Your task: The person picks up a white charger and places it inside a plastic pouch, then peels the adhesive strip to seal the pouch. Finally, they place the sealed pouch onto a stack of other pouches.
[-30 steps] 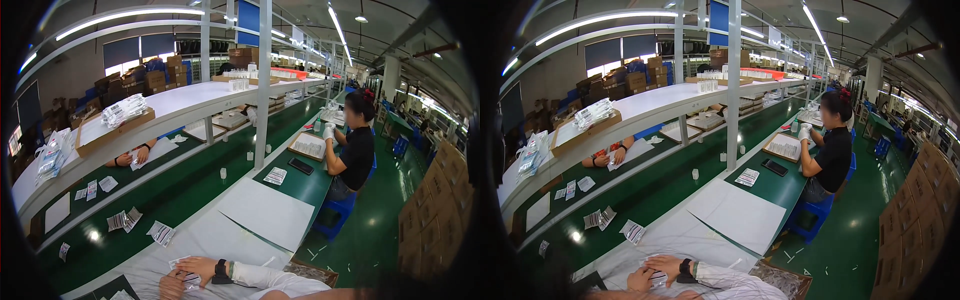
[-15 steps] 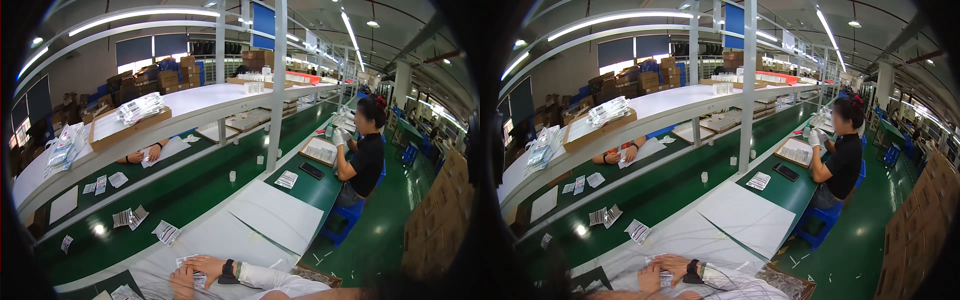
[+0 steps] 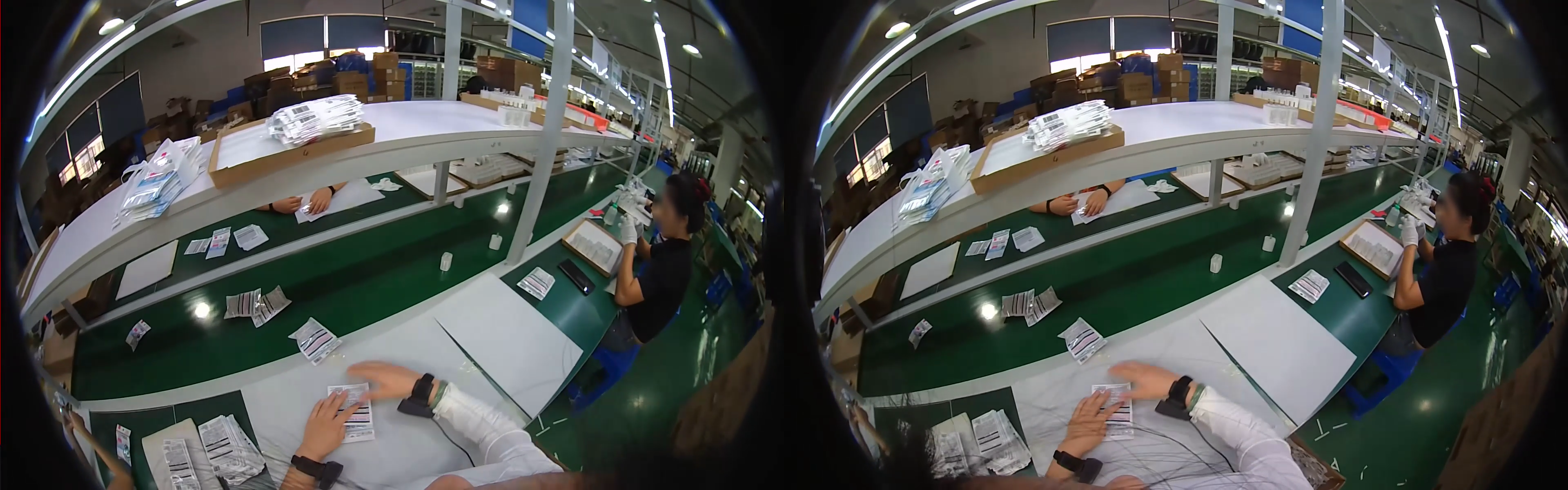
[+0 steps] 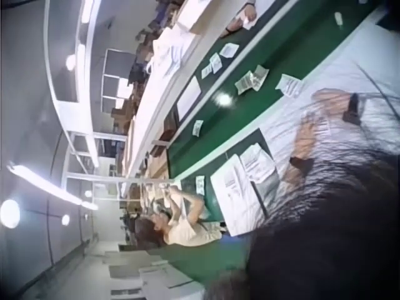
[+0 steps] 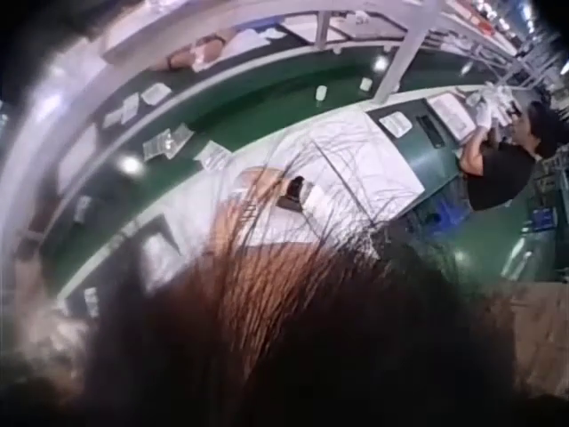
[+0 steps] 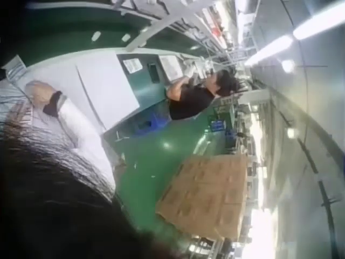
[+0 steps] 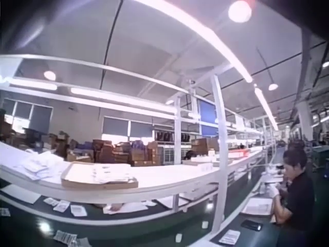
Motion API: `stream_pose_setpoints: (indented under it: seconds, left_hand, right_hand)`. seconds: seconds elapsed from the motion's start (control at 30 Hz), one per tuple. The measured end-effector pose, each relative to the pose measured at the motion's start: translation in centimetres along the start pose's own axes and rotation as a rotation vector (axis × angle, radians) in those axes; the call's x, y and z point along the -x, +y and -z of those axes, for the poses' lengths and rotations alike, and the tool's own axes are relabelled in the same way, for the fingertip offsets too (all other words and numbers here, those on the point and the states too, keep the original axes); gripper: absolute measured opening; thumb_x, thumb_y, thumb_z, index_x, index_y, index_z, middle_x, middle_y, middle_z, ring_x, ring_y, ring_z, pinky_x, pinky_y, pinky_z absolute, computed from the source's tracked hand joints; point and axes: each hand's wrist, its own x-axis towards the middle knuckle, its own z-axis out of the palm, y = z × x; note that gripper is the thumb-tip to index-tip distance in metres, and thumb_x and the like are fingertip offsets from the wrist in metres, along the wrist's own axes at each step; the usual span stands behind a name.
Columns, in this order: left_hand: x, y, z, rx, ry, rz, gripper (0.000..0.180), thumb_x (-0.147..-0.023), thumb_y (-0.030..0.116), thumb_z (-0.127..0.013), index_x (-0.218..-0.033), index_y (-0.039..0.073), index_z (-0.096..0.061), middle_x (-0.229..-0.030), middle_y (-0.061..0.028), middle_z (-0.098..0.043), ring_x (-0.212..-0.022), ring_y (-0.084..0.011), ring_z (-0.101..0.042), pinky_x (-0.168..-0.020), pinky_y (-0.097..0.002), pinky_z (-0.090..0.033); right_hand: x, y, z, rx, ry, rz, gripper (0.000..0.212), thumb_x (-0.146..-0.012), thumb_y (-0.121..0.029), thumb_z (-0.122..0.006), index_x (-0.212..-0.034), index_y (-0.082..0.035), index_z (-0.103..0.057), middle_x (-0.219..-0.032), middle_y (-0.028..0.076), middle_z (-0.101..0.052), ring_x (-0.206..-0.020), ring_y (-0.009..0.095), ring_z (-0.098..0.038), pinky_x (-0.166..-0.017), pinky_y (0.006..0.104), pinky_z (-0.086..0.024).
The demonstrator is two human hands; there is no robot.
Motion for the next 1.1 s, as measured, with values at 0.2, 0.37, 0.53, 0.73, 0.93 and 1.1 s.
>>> stream_pose_setpoints:
  seconds: [0.2, 0.37, 0.53, 0.73, 0.93, 1.1]
  left_hand:
    - [0.3, -0.1, 0.1, 0.062, -0.019, 0.035, 0.063, -0.080, 0.010, -0.060, -0.139, 0.030, -0.055, -0.150, -0.0062, -0.045, -0.138, -0.0269, -0.042, -0.112, -0.0473, -0.033]
    - [0.7, -0.1, 0.6, 0.069, -0.065, 0.064, 0.064, -0.081, 0.012, -0.061, -0.141, 0.032, -0.053, -0.151, -0.0044, -0.044, -0.139, -0.0261, -0.040, -0.114, -0.0449, -0.031]
    - [-0.1, -0.1, 0.1, 0.111, -0.059, 0.041, 0.063, -0.082, 0.015, -0.061, -0.142, 0.034, -0.052, -0.150, -0.0032, -0.045, -0.139, -0.0248, -0.040, -0.115, -0.0432, -0.030]
    - [0.2, 0.3, 0.7, 0.130, -0.017, 0.070, 0.061, -0.082, 0.015, -0.060, -0.140, 0.035, -0.054, -0.149, -0.0023, -0.046, -0.139, -0.0238, -0.040, -0.115, -0.0430, -0.029]
    - [0.2, 0.1, 0.0, 0.169, -0.016, 0.093, 0.060, -0.078, 0.014, -0.061, -0.136, 0.033, -0.059, -0.147, -0.0026, -0.047, -0.139, -0.0246, -0.040, -0.115, -0.0446, -0.029]
    - [0.6, 0.8, -1.9, 0.252, 0.020, 0.248, 0.060, -0.076, 0.015, -0.062, -0.134, 0.031, -0.061, -0.148, -0.0036, -0.047, -0.140, -0.0263, -0.039, -0.116, -0.0474, -0.027]
  right_hand:
    - [-2.2, 11.1, 9.2, 0.263, 0.507, -0.129, 0.056, -0.082, -0.024, -0.074, -0.132, -0.007, -0.056, -0.140, 0.015, -0.052, -0.131, 0.034, -0.048, -0.110, 0.0411, -0.040]
    - [-2.9, 19.4, 16.1, 0.965, 0.505, -0.433, 0.050, -0.084, -0.016, -0.066, -0.133, -0.012, -0.056, -0.146, 0.006, -0.047, -0.132, 0.027, -0.046, -0.104, 0.0410, -0.044]
    - [-1.1, 27.5, 20.6, 1.464, 0.366, -0.230, 0.040, -0.092, -0.021, -0.056, -0.131, -0.024, -0.059, -0.138, 0.005, -0.053, -0.129, 0.025, -0.047, -0.095, 0.0427, -0.049]
    - [-2.3, 26.1, 18.7, 1.034, 0.146, -0.831, 0.031, -0.092, -0.021, -0.058, -0.120, -0.026, -0.067, -0.119, 0.009, -0.062, -0.113, 0.029, -0.057, -0.086, 0.0451, -0.053]
    - [-0.6, 18.4, 13.6, -0.576, 0.692, -0.740, 0.033, -0.098, -0.020, -0.060, -0.131, -0.015, -0.060, -0.107, 0.010, -0.069, -0.090, 0.025, -0.069, -0.073, 0.0365, -0.058]
    - [2.4, 7.1, 3.5, -0.857, 0.242, -0.501, 0.060, -0.092, -0.015, -0.070, -0.146, -0.009, -0.044, -0.121, 0.010, -0.064, -0.101, 0.019, -0.066, -0.080, 0.0321, -0.057]
